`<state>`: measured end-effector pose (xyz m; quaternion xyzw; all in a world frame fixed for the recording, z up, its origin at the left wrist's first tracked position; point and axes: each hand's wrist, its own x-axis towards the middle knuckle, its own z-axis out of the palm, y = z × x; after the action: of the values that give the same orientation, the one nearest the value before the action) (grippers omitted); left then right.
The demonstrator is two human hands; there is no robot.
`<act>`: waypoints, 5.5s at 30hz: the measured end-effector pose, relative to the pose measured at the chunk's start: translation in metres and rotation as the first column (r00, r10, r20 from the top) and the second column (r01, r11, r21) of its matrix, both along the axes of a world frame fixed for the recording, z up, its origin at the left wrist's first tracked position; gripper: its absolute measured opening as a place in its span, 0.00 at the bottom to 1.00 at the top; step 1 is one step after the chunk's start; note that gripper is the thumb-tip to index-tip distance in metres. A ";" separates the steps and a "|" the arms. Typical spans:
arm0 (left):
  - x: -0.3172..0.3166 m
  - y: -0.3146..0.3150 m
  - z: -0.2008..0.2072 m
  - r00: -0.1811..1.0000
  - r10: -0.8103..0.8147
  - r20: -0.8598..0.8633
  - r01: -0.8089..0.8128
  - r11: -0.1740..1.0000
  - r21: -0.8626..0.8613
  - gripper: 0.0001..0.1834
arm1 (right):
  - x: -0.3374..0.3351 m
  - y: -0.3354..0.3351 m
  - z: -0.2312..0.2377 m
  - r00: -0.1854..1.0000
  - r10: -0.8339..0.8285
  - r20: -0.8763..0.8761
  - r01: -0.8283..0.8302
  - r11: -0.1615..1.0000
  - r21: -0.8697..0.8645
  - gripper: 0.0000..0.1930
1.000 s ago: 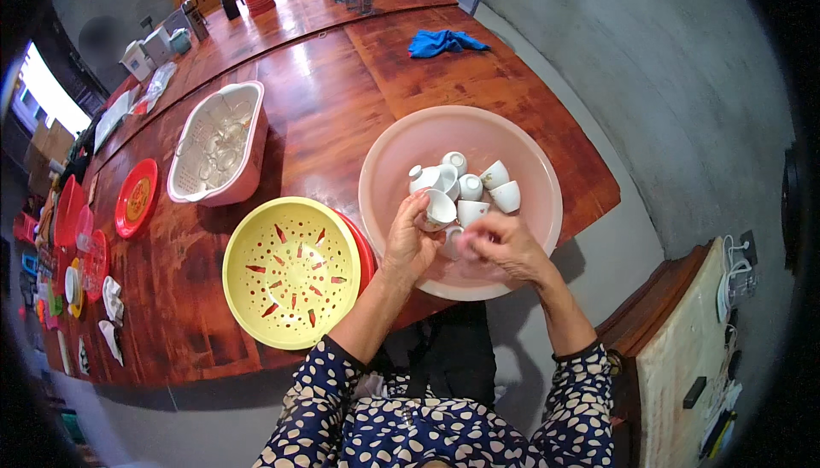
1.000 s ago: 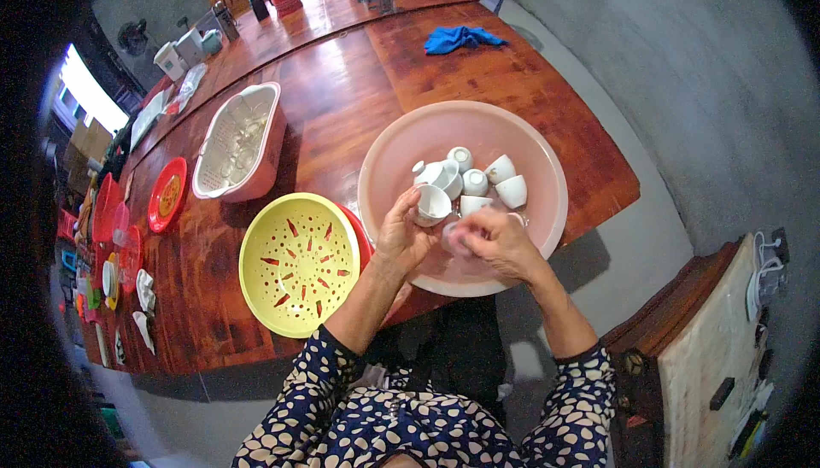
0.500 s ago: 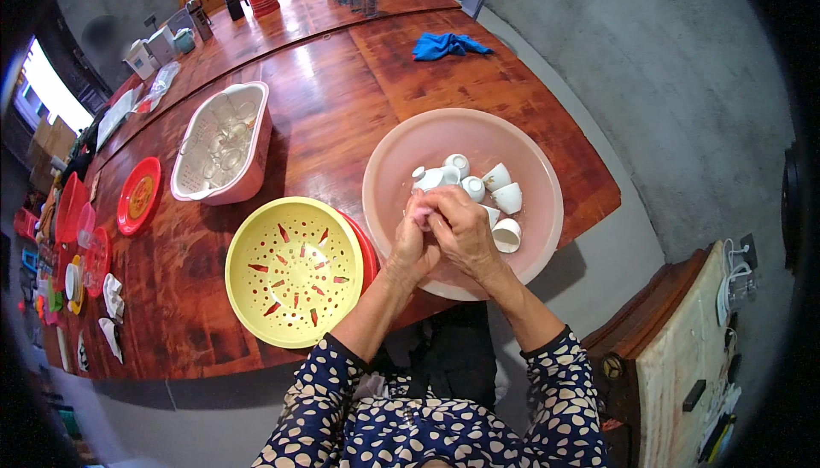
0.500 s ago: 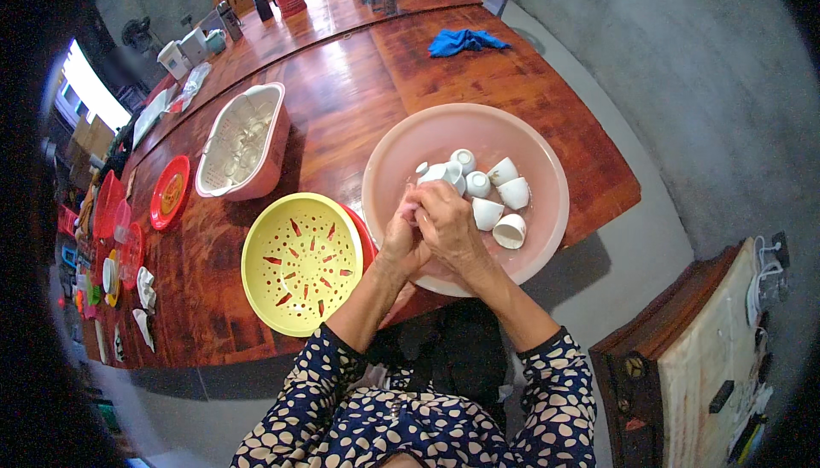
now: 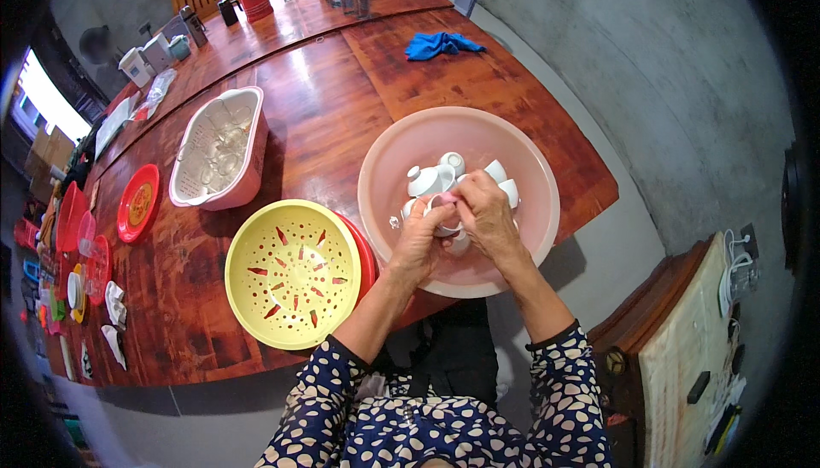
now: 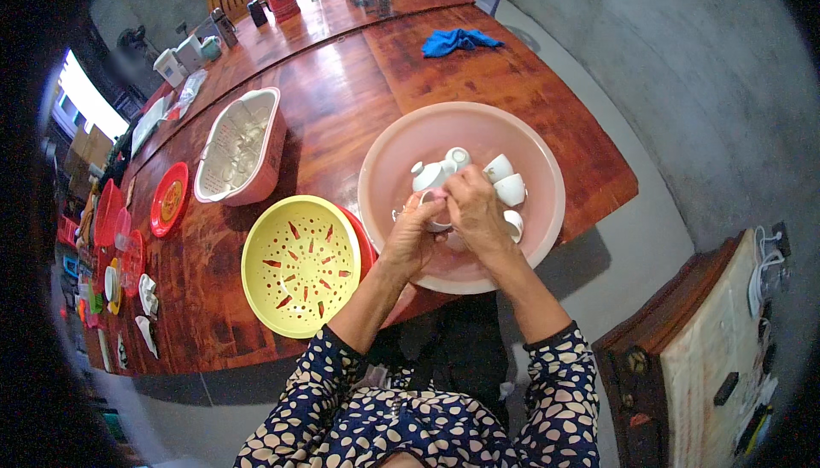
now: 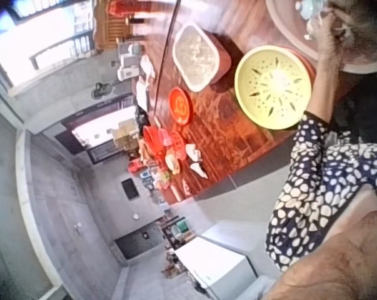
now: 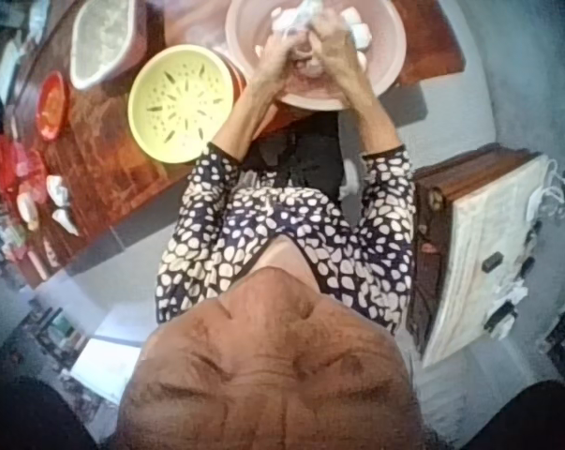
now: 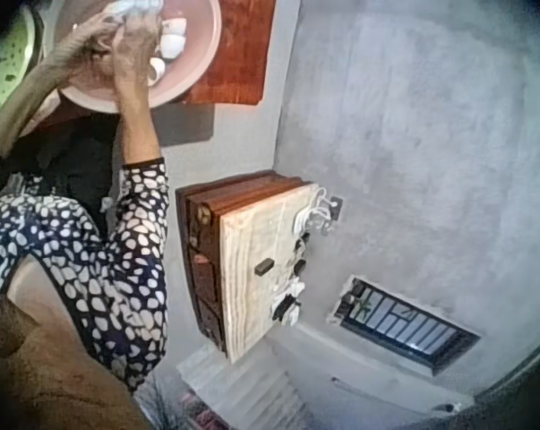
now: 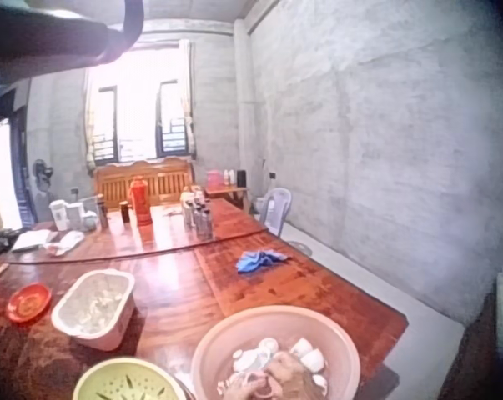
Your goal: The person washes clear drinking glasses and small white ceramic cups using a pink cloth in a basin of water. They scrub each item individually and place the cleaned glasses into a white plastic basket and the cups into a yellow colander on the wooden table.
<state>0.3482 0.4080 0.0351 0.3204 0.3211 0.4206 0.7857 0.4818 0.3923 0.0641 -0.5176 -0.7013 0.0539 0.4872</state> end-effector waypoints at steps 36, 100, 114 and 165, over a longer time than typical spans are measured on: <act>-0.003 0.012 -0.047 0.905 -0.084 0.418 0.177 0.966 -0.189 0.13 | -0.042 -0.026 -0.008 0.992 0.046 0.113 -0.073 0.966 0.247 0.12; 0.009 -0.020 0.044 0.858 0.104 -0.503 0.187 0.848 0.495 0.35 | 0.007 -0.036 -0.017 0.049 -0.203 -0.978 -0.325 0.923 -0.208 0.08; 0.022 -0.013 0.020 0.478 0.607 -0.635 0.142 0.660 0.738 0.32 | -0.028 -0.031 -0.044 -0.321 -0.198 -0.926 -0.514 0.858 -0.005 0.17; -0.244 -0.013 -0.037 -0.249 0.572 -0.782 0.163 0.820 0.548 0.54 | 0.006 -0.049 -0.008 0.912 0.322 0.255 -0.052 0.705 -0.707 0.10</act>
<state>0.1047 0.3947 -0.0017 0.6340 0.7430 0.2099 0.0437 0.4882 0.3434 0.0560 -0.5860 -0.7574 0.2637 0.1156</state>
